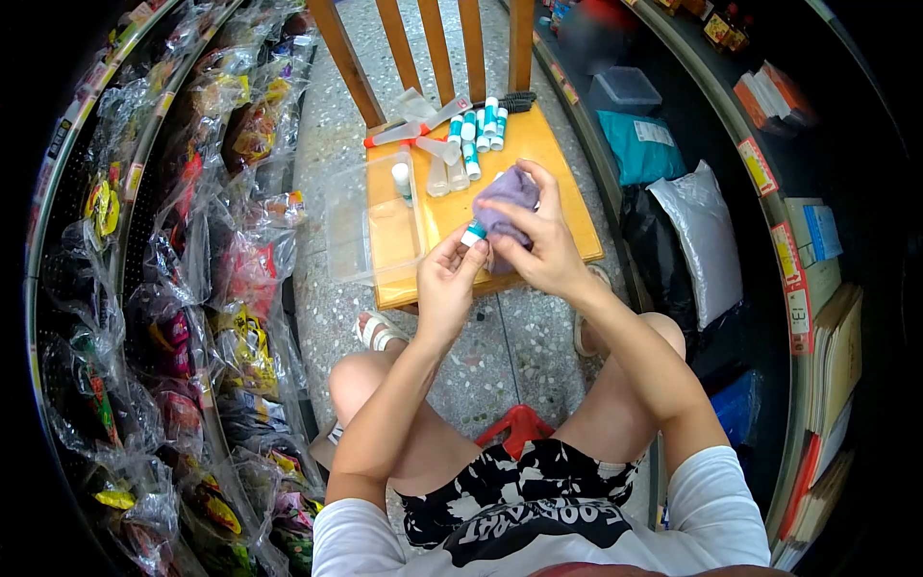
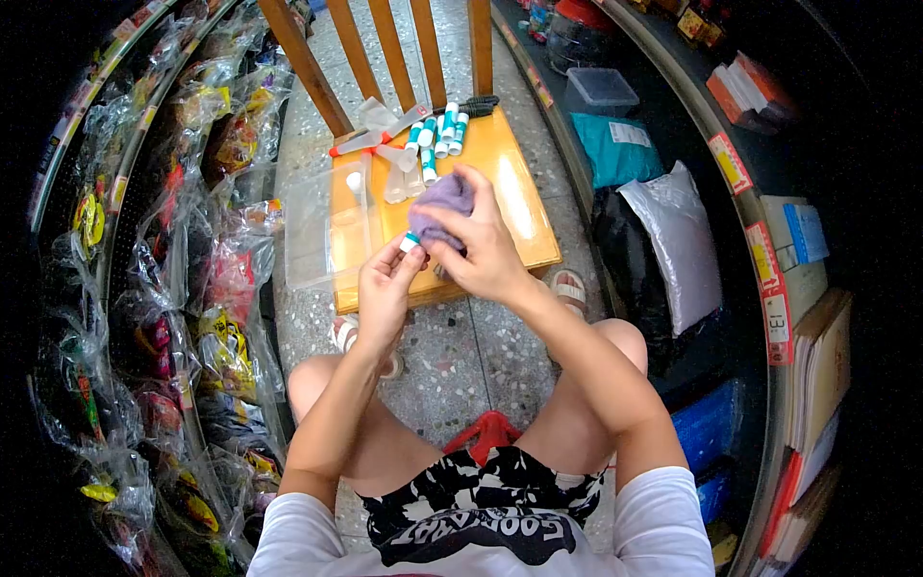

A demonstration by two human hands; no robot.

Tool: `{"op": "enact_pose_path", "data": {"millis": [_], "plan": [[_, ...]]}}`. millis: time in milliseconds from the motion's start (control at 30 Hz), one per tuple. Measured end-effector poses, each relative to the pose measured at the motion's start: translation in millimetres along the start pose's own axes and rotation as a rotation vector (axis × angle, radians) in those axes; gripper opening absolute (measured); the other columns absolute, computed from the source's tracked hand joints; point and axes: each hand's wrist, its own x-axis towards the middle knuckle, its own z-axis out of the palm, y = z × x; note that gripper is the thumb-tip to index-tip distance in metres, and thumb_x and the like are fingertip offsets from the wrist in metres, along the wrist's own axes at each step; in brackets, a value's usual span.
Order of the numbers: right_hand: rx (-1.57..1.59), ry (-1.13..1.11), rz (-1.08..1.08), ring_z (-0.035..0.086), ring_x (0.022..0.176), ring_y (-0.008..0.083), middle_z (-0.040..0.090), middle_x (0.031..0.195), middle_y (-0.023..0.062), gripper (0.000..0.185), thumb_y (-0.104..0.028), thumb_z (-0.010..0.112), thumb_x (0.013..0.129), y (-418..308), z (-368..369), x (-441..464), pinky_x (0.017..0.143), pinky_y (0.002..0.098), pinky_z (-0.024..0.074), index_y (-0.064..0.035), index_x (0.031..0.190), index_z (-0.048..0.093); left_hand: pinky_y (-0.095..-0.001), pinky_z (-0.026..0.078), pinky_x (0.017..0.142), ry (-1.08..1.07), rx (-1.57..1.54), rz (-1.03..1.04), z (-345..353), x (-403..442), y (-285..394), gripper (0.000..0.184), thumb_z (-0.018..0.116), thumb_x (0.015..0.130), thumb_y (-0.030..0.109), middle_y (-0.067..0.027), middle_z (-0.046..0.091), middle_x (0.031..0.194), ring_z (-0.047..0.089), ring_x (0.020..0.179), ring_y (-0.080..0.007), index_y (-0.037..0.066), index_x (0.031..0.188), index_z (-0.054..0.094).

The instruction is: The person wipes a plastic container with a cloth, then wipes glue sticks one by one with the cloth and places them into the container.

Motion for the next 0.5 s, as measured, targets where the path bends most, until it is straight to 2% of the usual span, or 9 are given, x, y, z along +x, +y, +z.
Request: {"op": "enact_pose_path", "data": {"millis": [67,167,367,400,500], "plan": [[-0.066,-0.053,-0.081,0.041,0.126,0.0431,0.036,0.138,0.0255,0.032,-0.014,0.071,0.075,-6.8,0.8,-2.1,0.105,0.0457,0.0342,-0.0097,0.106,0.071,-0.0225,0.046,0.081,-0.001,-0.025,0.027,-2.0,0.9,-2.6,0.032,0.059,0.095,0.008,-0.0032,0.064,0.1,0.058,0.089,-0.0077,-0.005,0.124,0.056],[-0.034,-0.112,-0.057,0.037,0.13,0.0416,0.034,0.14,0.0253,0.038,-0.011,0.07,0.072,-9.3,1.7,-3.7,0.107,0.0444,0.0328,-0.0108,0.11,0.071,-0.0228,0.046,0.083,-0.017,0.012,0.046,2.0,-1.9,6.6,0.032,0.058,0.095,0.009,-0.0039,0.064,0.102,0.058,0.092,-0.0083,-0.005,0.124,0.056],[-0.019,0.029,0.004,0.046,0.124,0.04,0.04,0.136,0.024,0.033,-0.008,0.068,0.073,-3.6,-3.6,3.3,0.101,0.0424,0.0392,-0.0091,0.106,0.07,-0.023,0.046,0.085,0.005,0.019,-0.012,0.5,-4.6,3.9,0.038,0.062,0.094,0.009,-0.0036,0.064,0.105,0.057,0.094,-0.008,-0.006,0.128,0.054],[-0.114,0.084,-0.035,0.052,0.114,0.0383,0.045,0.131,0.0231,0.033,-0.006,0.069,0.074,-4.8,-7.1,6.9,0.097,0.0408,0.0438,-0.0071,0.107,0.067,-0.0229,0.046,0.085,-0.001,0.037,-0.024,-0.5,-5.3,2.4,0.038,0.062,0.093,0.009,-0.0035,0.064,0.105,0.057,0.094,-0.0079,-0.006,0.128,0.054],[0.015,0.153,0.096,0.058,0.107,0.0354,0.051,0.123,0.0247,0.032,-0.007,0.068,0.077,10.0,-9.0,10.2,0.092,0.0384,0.0471,-0.003,0.109,0.066,-0.0226,0.046,0.085,-0.017,0.074,-0.055,-4.3,-6.9,-1.7,0.04,0.064,0.093,0.01,-0.0031,0.063,0.106,0.057,0.094,-0.0076,-0.006,0.128,0.054]]}}
